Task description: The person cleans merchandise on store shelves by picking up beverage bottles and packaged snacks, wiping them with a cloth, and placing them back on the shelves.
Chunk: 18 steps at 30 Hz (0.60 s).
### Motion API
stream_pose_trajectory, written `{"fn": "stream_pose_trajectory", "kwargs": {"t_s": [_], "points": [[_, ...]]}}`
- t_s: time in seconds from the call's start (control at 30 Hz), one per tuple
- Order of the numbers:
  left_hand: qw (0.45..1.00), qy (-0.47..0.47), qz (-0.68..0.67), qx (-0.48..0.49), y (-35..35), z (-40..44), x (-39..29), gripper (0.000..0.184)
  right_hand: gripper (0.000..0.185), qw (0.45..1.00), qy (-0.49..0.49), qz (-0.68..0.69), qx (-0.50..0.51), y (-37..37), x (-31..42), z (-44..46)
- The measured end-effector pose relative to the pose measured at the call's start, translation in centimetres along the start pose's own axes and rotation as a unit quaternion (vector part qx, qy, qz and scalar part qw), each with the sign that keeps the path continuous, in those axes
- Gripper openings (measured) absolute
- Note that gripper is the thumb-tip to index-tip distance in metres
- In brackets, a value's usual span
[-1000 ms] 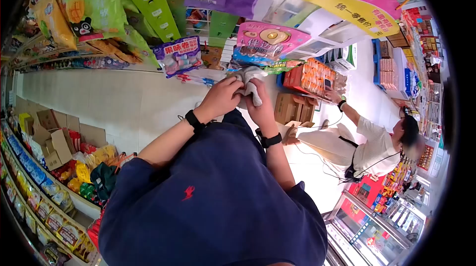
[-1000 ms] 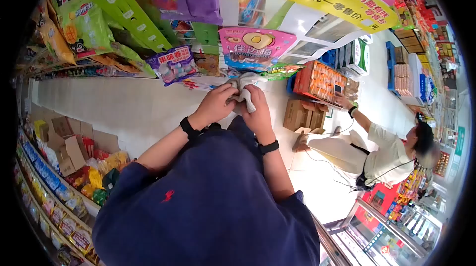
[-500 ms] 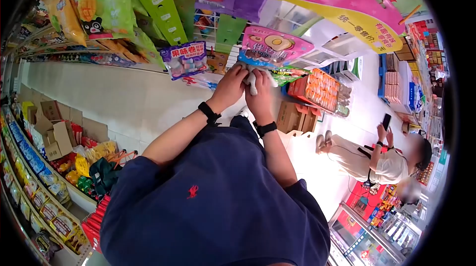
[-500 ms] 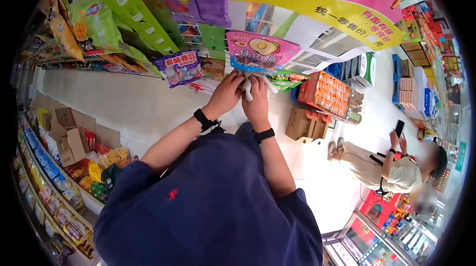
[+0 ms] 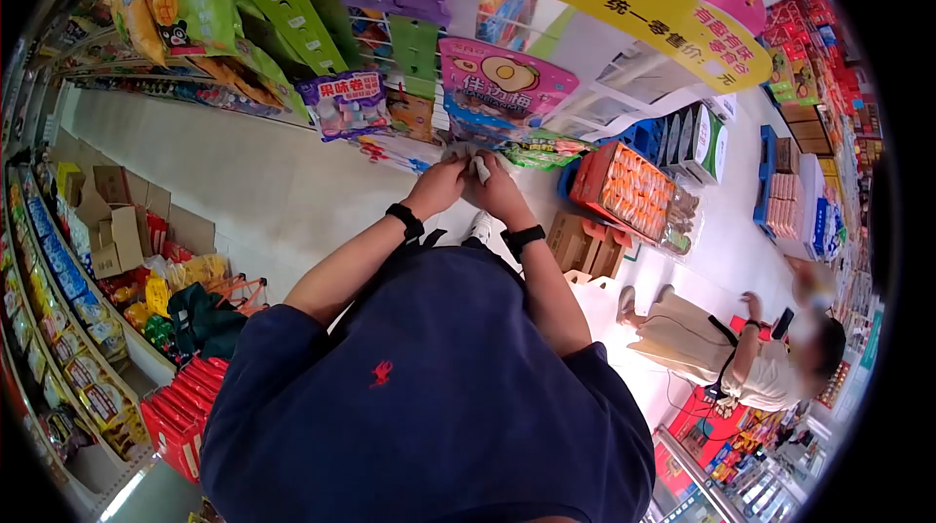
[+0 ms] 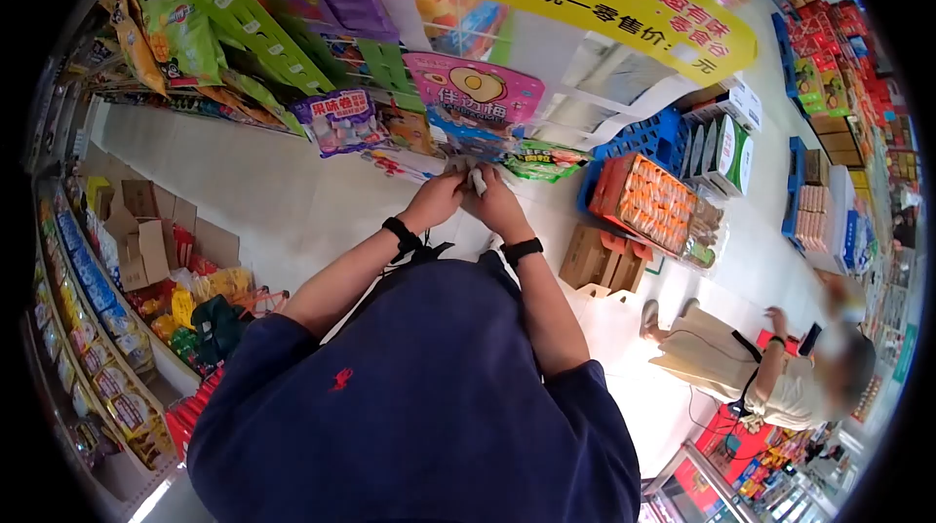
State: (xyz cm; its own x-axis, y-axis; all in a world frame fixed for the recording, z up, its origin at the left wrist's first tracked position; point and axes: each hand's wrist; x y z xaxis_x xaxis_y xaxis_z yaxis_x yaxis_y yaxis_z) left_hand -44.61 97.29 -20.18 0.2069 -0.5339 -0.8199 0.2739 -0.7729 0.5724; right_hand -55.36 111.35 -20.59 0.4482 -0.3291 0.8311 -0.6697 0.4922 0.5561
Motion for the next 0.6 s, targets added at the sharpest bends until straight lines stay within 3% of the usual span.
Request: {"fn": "stream_pose_trajectory", "kwargs": {"t_s": [0.03,0.1,0.17,0.23,0.37,0.4,0.5,0.6], "points": [[1.000,0.002,0.002,-0.003,0.0,-0.4,-0.8,0.026,0.052,1.000,0.003,0.001,0.002,0.8,-0.4,-0.4],[0.992,0.076,-0.005,0.105,1.5,-1.0,-4.6,0.027,0.052,0.995,-0.011,-0.033,0.096,3.6,0.5,-1.4],[0.988,0.082,0.001,0.127,2.3,-1.6,-7.6,0.029,0.048,0.992,-0.019,-0.055,0.109,7.1,3.0,-3.3],[0.998,-0.013,-0.055,0.039,2.0,-2.2,-9.8,0.031,0.043,0.998,0.019,-0.014,0.055,10.9,6.0,-4.8],[0.993,-0.082,-0.087,-0.015,2.7,-0.7,-16.0,0.046,0.050,0.995,0.043,0.034,-0.084,15.9,8.1,-5.7],[0.991,-0.112,-0.063,-0.042,2.2,0.0,-16.6,0.051,0.050,0.989,0.088,0.010,-0.115,16.3,7.5,-5.2],[0.987,-0.108,-0.003,-0.117,-0.3,2.1,-16.6,0.049,0.052,0.980,0.137,-0.023,-0.145,15.6,5.3,-3.3],[0.987,-0.105,-0.007,-0.118,-1.8,3.1,-15.5,0.046,0.054,0.974,0.142,-0.050,-0.170,13.8,4.1,-1.6]]}}
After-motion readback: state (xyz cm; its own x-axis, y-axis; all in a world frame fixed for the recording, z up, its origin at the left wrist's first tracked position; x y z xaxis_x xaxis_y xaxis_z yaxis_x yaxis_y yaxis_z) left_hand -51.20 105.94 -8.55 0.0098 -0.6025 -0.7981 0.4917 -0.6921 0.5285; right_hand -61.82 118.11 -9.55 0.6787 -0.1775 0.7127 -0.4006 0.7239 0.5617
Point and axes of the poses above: each hand's wrist, its own z-axis towards the middle knuckle, its own y-axis out of the back of the hand, x = y × z, and after that the axes turned 2 degrees about -x, right-handed
